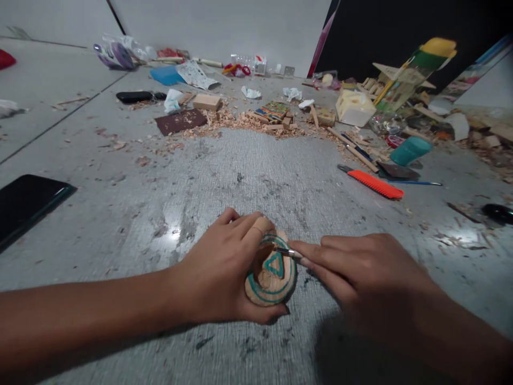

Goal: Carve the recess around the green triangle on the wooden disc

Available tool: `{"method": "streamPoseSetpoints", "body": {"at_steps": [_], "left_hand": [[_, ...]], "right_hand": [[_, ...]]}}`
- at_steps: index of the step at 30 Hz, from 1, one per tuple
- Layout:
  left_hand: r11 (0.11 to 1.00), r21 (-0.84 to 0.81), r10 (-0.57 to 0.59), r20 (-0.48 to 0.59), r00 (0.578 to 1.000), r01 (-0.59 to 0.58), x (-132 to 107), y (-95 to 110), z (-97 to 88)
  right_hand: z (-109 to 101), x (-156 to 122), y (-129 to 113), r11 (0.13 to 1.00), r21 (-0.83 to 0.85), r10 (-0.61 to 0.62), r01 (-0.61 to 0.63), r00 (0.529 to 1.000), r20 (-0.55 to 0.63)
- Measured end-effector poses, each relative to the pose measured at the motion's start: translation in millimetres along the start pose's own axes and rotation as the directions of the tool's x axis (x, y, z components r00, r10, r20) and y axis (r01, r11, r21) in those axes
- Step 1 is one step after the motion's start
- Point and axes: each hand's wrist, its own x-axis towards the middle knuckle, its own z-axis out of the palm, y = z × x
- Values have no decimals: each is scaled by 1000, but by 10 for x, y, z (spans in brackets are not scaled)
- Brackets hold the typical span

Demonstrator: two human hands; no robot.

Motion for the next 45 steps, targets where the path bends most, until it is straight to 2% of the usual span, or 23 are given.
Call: {"method": "streamPoseSetpoints", "body": {"at_steps": [3, 6, 13, 16, 19, 22, 25, 28, 32, 36, 40, 42, 45], "left_hand": [[1000, -1, -18, 5, 1000, 18, -3, 14, 9], [999, -14, -51, 19, 999, 52, 3, 22, 17], [994, -57, -94, 56, 994, 97, 12, 25, 4], [994, -60, -93, 49, 994, 96, 8, 31, -5], [995, -64, -80, 42, 996, 82, 6, 30, -8], [995, -65, -67, 39, 997, 70, 5, 17, 0], [996, -66, -50, 29, 998, 52, 2, 3, 12], [998, -48, -39, 26, 999, 40, -2, 5, 19], [999, -25, -29, 25, 999, 30, -7, 26, 16], [999, -15, -34, 26, 999, 35, -18, 29, 17], [1000, -20, -14, 16, 1000, 14, -31, 15, 25], [1000, -18, -19, 21, 1000, 20, -33, 18, 28], [999, -19, -39, 40, 998, 40, -30, 37, 28]], "right_hand": [[28, -24, -84, 982, -185, -45, 29, 995, -87], [49, -37, -117, 951, -302, -107, 68, 988, -115], [145, -86, 10, 910, -387, -216, 148, 966, -140], [112, -50, 94, 927, -330, -233, 179, 963, -135], [28, 4, 156, 967, -187, -197, 173, 974, -115], [-46, 40, 168, 992, -34, -121, 118, 988, -100], [-73, 55, 141, 990, 131, -41, 46, 998, -36], [-68, 63, 103, 982, 191, -7, 4, 1000, 16], [-77, 72, 45, 999, 7, -44, 44, 999, -9], [-89, 48, -84, 972, -213, -108, 97, 993, -42], [-36, -26, -267, 920, -391, -24, 13, 999, -22], [5, -57, -341, 897, -439, 14, -46, 997, -78], [51, -77, -404, 888, -455, 9, -70, 991, -135]]}}
